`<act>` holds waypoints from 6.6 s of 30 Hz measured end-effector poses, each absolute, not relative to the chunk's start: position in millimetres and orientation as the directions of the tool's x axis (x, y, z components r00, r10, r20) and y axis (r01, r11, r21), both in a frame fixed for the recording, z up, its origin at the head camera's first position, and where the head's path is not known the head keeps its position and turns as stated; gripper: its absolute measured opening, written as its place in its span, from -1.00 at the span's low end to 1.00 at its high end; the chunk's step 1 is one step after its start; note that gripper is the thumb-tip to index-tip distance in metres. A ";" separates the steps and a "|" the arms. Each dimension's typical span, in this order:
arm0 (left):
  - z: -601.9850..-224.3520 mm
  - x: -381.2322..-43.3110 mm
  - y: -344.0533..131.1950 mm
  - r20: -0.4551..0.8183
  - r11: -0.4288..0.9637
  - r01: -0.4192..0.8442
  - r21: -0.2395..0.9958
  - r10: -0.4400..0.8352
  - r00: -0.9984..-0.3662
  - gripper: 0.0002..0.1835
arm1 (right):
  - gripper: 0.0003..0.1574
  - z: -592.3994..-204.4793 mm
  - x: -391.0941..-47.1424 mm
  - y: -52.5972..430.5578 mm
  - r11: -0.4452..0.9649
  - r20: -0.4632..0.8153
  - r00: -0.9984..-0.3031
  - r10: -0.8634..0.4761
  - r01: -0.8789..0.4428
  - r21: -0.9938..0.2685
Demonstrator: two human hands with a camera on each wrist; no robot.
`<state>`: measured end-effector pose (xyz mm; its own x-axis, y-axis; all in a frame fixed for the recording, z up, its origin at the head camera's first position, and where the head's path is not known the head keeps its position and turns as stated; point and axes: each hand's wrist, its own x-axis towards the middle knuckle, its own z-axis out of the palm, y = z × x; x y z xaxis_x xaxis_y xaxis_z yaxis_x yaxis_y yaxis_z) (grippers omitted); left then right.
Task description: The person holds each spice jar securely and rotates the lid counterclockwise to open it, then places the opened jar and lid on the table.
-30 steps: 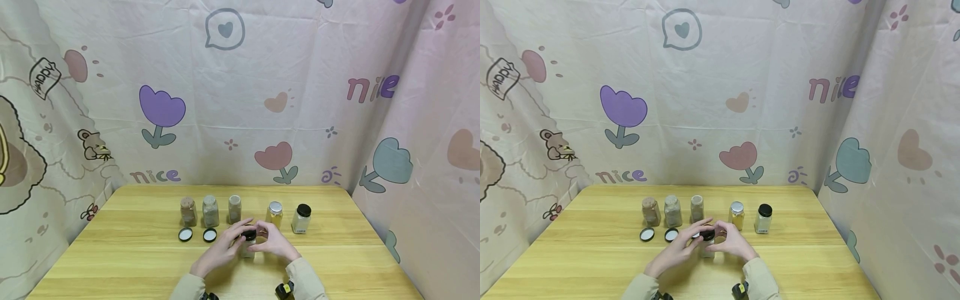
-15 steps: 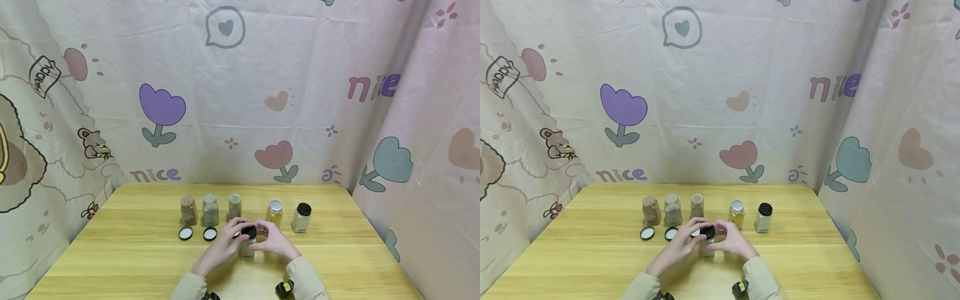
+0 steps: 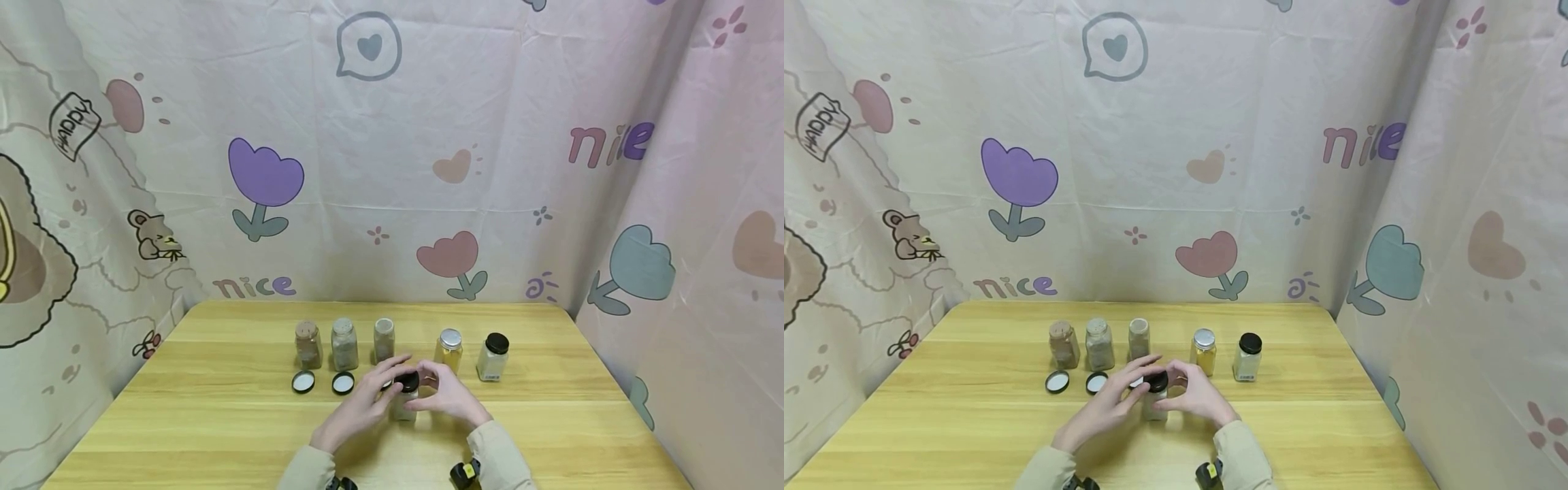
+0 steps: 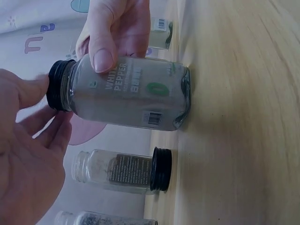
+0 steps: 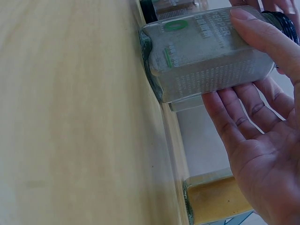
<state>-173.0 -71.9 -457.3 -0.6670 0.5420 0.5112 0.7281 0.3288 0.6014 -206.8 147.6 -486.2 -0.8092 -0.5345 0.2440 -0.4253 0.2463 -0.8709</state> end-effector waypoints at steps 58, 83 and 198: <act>-456.2 -171.3 -69.5 0.459 0.339 0.648 0.682 0.491 -0.740 -0.77 | -0.48 -479.3 -203.0 147.4 0.259 0.217 -0.818 -0.533 -0.402 -0.878; -461.7 -168.0 -56.4 0.513 0.425 0.640 0.640 0.384 -0.768 -0.68 | -0.47 -482.3 -204.5 147.6 0.244 0.221 -0.812 -0.540 -0.402 -0.883; -456.6 -170.7 -67.0 0.542 0.346 0.720 0.602 0.486 -0.686 -0.62 | -0.43 -484.5 -206.6 149.0 0.252 0.217 -0.812 -0.542 -0.404 -0.879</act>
